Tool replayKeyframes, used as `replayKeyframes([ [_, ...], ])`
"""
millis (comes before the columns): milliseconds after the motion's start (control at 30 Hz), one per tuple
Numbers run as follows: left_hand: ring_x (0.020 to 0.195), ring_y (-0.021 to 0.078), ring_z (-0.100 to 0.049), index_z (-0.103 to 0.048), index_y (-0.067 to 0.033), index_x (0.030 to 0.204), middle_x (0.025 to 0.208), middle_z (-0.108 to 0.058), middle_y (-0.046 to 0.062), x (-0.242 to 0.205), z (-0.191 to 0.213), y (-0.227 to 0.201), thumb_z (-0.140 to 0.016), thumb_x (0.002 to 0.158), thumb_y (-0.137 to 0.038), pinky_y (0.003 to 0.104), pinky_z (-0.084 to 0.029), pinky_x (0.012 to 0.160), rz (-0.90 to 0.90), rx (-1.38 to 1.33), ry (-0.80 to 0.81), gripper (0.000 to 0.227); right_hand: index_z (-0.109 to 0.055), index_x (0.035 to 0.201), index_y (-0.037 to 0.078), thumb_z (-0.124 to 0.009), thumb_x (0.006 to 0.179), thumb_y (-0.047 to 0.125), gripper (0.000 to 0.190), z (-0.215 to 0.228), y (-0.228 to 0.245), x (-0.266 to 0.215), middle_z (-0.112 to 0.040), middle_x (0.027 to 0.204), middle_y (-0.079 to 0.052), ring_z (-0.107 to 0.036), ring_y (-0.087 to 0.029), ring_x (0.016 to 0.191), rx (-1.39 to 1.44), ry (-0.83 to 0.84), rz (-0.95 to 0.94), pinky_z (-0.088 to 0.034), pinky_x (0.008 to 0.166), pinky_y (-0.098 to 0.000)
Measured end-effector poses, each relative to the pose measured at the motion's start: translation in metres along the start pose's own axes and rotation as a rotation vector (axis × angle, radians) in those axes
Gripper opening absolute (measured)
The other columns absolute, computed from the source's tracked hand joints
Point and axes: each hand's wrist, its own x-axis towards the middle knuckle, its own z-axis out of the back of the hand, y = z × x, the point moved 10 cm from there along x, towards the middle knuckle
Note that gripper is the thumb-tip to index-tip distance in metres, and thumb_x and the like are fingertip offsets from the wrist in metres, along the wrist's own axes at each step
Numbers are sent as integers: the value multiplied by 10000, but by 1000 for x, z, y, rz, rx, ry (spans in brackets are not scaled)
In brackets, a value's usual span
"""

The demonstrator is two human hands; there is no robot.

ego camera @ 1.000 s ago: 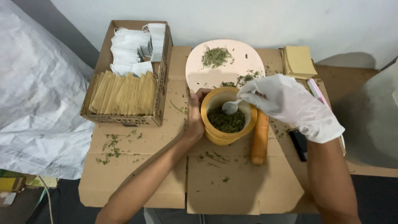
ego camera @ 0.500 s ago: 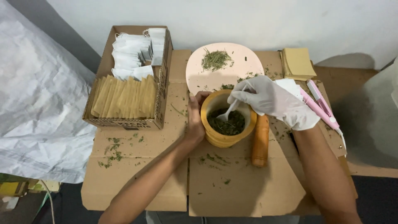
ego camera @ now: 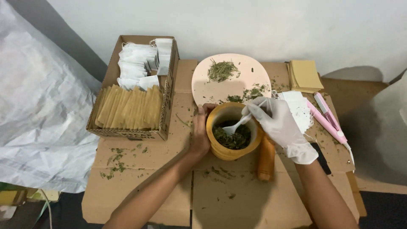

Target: A person wearing gloves uses a spoon to transfer dried tea leaves from a plate into a wooden mortar and then stirs them.

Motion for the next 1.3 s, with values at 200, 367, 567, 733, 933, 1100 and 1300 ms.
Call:
replayKeyframes([
  [200, 934, 295, -755, -726, -3, 1170, 1034, -799, 237, 1, 1, 3, -208, 1216, -447, 482, -673, 828, 4, -20, -19, 684, -804, 930, 15, -656, 1075, 100, 223, 5, 1, -12, -776, 701, -115, -700, -123, 656, 132, -187, 49, -577, 688, -255],
  [367, 942, 273, -737, -736, -3, 1163, 1034, -797, 236, -2, 1, -8, -204, 1220, -424, 473, -665, 835, -17, 17, -40, 681, -777, 915, -17, -606, 1089, 48, 252, 12, -1, -17, -633, 550, -81, -592, -95, 489, 181, -266, 56, -497, 581, -197],
  [567, 974, 281, -732, -740, -19, 1180, 1070, -791, 229, -2, -3, -10, -216, 1216, -414, 461, -648, 858, -37, 9, -36, 657, -706, 906, -3, -529, 1113, 83, 286, 22, -21, -10, -645, 564, -132, -448, -65, 349, 298, -353, 59, -343, 419, -178],
  [733, 992, 281, -741, -741, -27, 1195, 1073, -789, 222, 1, -7, -13, -198, 1205, -456, 457, -647, 857, -29, 17, -14, 693, -664, 903, 26, -522, 1124, 146, 289, 29, -28, -5, -704, 647, -148, -437, -51, 367, 415, -396, 34, -323, 422, -171],
  [933, 974, 263, -752, -751, -22, 1186, 1032, -792, 216, -3, -4, -9, -195, 1210, -432, 436, -641, 833, -29, 14, -21, 691, -684, 933, 46, -524, 1104, 230, 298, 58, -74, 3, -641, 590, -137, -403, -50, 355, 455, -481, 11, -267, 409, -195],
  [1100, 950, 312, -747, -759, 11, 1204, 1051, -791, 251, -4, -7, -18, -192, 1218, -362, 465, -631, 846, -59, 59, -52, 679, -682, 989, 56, -566, 1111, 223, 237, 86, -71, -3, -592, 570, -119, -388, -106, 355, 440, -640, 22, -263, 399, -231],
  [1300, 949, 310, -753, -766, 18, 1183, 1035, -797, 258, -4, -6, -14, -176, 1218, -356, 445, -627, 846, -37, 32, -56, 699, -806, 1020, 162, -640, 1163, 151, 220, 72, -37, -1, -788, 840, -61, -715, -206, 677, -284, -496, 194, -567, 702, -321],
])
